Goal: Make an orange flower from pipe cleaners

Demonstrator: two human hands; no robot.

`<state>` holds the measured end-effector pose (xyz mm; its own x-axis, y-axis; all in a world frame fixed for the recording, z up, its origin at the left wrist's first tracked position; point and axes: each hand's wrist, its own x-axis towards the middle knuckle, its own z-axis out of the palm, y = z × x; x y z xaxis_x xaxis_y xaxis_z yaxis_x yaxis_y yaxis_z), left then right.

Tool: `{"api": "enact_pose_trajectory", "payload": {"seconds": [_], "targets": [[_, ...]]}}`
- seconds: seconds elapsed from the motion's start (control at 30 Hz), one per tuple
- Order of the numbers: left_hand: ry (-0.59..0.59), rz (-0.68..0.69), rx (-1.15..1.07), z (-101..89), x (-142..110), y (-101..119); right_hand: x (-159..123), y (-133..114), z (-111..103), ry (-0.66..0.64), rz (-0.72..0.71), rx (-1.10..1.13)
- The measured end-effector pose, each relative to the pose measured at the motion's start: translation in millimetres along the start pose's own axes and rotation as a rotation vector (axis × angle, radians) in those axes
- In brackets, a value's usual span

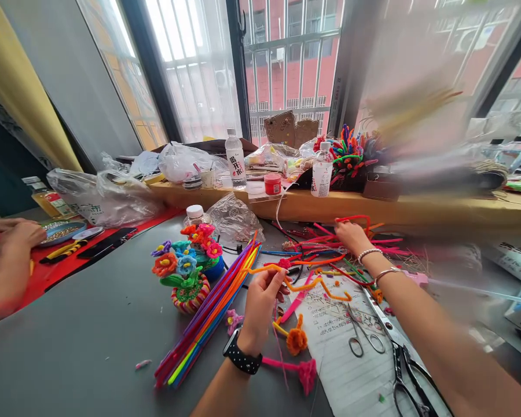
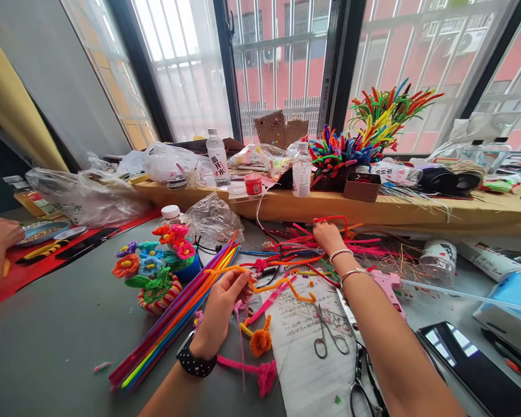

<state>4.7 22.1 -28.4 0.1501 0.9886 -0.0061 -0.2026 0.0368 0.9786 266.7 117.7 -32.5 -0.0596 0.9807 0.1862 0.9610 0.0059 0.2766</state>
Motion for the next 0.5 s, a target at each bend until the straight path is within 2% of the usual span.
{"api": "enact_pose_trajectory", "payload": {"seconds": [0.2, 0.3, 0.5], "targets": [[0.08, 0.041, -0.124, -1.4, 1, 0, 10, 22, -38, 0.136, 0.252, 0.114], [0.098, 0.033, -0.145, -1.7, 2, 1, 13, 29, -60, 0.229, 0.319, 0.226], [0.071, 0.0, -0.253, -3.3, 5, 5, 9, 23, -104, 0.514, 0.19, 0.483]]}}
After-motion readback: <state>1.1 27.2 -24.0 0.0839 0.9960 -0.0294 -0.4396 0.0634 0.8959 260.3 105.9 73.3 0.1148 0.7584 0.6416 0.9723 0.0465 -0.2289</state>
